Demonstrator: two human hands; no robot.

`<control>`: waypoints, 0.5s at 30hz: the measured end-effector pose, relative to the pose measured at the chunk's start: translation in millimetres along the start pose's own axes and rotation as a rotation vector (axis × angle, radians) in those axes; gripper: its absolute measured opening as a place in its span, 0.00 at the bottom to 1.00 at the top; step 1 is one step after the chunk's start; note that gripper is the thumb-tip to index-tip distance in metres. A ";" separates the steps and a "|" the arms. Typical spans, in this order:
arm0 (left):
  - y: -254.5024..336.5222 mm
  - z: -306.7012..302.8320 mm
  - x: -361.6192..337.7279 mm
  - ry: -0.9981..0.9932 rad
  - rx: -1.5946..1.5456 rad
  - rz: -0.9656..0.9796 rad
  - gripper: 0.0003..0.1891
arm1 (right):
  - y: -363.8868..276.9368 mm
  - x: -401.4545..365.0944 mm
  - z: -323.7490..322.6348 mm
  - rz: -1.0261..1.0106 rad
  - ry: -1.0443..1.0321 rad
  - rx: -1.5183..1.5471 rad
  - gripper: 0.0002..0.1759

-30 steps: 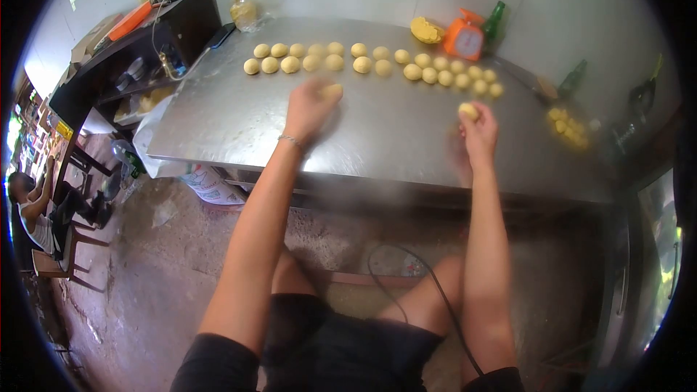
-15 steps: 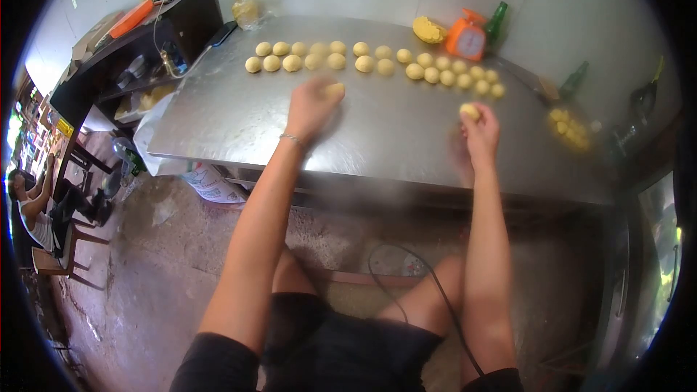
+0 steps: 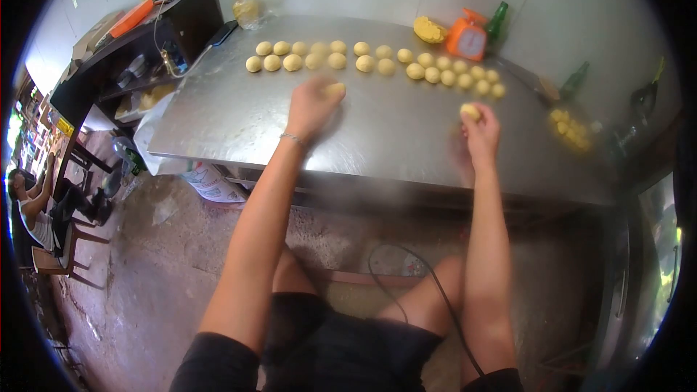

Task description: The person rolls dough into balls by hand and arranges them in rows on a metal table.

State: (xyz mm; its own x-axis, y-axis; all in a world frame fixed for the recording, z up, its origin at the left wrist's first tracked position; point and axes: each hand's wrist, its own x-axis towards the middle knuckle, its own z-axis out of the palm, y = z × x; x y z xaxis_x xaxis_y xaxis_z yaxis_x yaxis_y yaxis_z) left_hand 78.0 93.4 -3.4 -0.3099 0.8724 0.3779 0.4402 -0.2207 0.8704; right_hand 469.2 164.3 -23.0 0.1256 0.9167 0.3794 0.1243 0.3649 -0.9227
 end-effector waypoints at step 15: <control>-3.0 2.1 0.4 -0.003 -0.027 -0.024 0.21 | -3.9 -2.6 0.5 -0.005 0.012 -0.024 0.16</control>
State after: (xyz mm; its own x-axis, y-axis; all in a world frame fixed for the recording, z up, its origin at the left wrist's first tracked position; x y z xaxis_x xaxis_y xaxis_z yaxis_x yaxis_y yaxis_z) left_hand 78.3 95.3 -6.5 -0.3174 0.8788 0.3563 0.4097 -0.2118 0.8873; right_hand 467.8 160.6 -20.3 0.1366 0.9127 0.3850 0.1489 0.3653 -0.9189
